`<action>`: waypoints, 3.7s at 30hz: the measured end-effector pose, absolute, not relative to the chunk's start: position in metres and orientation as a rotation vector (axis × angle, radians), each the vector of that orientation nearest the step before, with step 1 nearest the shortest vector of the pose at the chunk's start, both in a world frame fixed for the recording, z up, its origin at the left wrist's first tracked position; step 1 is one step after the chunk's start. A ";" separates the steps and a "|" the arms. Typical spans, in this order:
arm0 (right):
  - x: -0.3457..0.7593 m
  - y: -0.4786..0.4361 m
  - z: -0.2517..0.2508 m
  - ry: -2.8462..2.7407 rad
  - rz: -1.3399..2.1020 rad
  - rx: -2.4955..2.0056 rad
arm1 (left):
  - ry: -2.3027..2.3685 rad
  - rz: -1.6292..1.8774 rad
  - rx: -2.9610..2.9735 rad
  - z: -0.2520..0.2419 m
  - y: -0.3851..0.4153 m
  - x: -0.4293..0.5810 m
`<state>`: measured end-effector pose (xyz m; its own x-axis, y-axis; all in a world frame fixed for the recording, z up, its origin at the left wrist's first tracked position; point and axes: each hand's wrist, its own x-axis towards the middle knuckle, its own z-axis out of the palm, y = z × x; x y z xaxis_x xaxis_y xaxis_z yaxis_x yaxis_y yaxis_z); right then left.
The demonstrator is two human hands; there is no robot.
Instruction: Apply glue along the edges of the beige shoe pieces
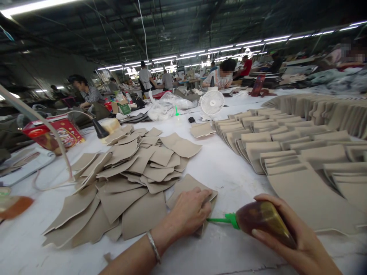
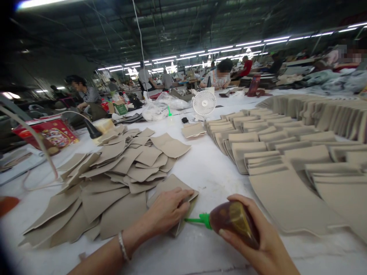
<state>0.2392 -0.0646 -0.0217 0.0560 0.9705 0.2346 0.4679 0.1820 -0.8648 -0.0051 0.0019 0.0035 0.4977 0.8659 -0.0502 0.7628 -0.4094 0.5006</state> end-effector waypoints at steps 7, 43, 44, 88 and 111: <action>0.231 -0.074 -0.021 -1.506 0.730 -1.415 | 1.362 0.268 2.270 0.007 0.002 -0.003; 0.235 -0.082 -0.041 -1.532 0.753 -1.313 | 1.411 0.252 2.243 0.006 0.001 0.000; 0.236 -0.081 -0.040 -1.526 0.734 -1.315 | 1.408 0.258 2.245 0.005 0.001 -0.001; 0.254 -0.066 -0.033 -1.621 0.419 -1.336 | 1.362 0.314 2.203 0.005 0.004 -0.002; 0.257 -0.050 -0.039 -1.582 0.555 -1.336 | 1.362 0.304 2.154 0.004 0.005 -0.001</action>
